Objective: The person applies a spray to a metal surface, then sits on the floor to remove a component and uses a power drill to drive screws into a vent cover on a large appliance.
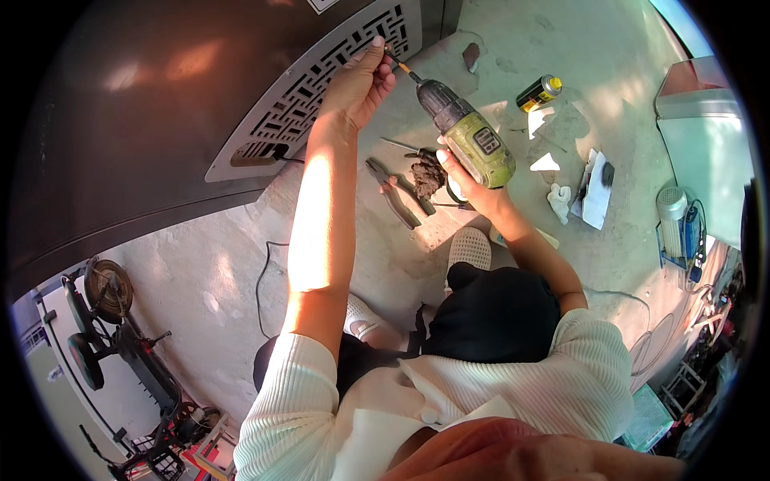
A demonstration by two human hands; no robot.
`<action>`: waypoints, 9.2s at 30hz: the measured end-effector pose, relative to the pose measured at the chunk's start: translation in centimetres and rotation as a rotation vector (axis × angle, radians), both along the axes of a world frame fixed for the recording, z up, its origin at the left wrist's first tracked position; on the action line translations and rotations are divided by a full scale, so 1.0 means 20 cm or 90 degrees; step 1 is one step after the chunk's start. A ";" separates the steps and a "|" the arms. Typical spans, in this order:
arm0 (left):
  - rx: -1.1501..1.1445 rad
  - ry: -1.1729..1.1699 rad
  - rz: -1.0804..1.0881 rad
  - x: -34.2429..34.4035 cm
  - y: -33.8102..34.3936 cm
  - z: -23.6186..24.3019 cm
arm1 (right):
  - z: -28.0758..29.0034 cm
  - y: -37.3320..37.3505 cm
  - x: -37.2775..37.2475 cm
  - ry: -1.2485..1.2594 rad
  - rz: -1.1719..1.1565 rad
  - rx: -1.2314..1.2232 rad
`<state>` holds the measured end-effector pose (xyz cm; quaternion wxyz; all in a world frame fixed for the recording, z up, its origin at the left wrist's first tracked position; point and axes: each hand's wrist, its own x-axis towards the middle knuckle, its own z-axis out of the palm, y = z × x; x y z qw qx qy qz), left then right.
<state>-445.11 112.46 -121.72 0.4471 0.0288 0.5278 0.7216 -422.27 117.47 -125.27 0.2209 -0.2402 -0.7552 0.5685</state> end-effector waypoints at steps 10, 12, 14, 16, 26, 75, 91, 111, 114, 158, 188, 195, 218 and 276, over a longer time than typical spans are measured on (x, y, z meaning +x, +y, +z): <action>0.053 -0.064 0.001 -0.18 0.34 0.04 | 0.03 0.17 -0.24 0.116 -0.115 0.012; 0.059 -0.045 -0.006 -0.19 0.34 0.03 | 0.03 0.18 -0.24 0.110 -0.110 -0.031; 0.062 -0.064 0.014 -0.18 0.34 0.04 | 0.02 0.17 -0.24 0.120 -0.113 -0.031; 0.061 -0.118 0.059 -0.16 0.35 0.05 | 0.01 0.17 -0.25 0.130 -0.115 -0.018; 0.056 0.027 0.166 -0.16 0.37 -0.09 | -0.01 0.17 -0.26 0.133 -0.116 0.008; -0.155 -0.270 0.298 -0.31 -1.22 -0.59 | 0.13 0.14 -0.30 0.125 -0.089 -0.212; -0.164 -0.239 0.314 -0.29 -1.20 -0.65 | -0.07 -0.05 -0.45 0.195 -0.151 -0.261; -0.152 -0.233 0.314 -0.30 -1.20 -0.67 | 0.13 0.12 -0.32 0.167 -0.068 -0.311; -0.149 -0.238 0.303 -0.31 -1.22 -0.68 | 0.13 0.14 -0.33 0.173 -0.061 -0.324; -0.034 -0.111 -0.039 0.00 -1.00 -0.19 | 0.08 -0.32 -0.02 -0.076 0.317 -0.224; 0.041 -0.209 0.045 0.01 -1.01 -0.04 | 0.04 -0.36 -0.06 -0.010 0.307 -0.214; 0.022 -0.200 0.099 0.01 -1.06 -0.02 | 0.02 -0.41 -0.11 -0.057 0.342 -0.044; 0.065 -0.100 0.151 -0.20 -1.41 0.06 | 0.26 -0.84 -0.38 -0.037 0.498 0.026; -0.394 0.947 0.231 -0.10 -1.46 0.07 | -0.02 -0.86 -0.42 0.066 0.330 0.389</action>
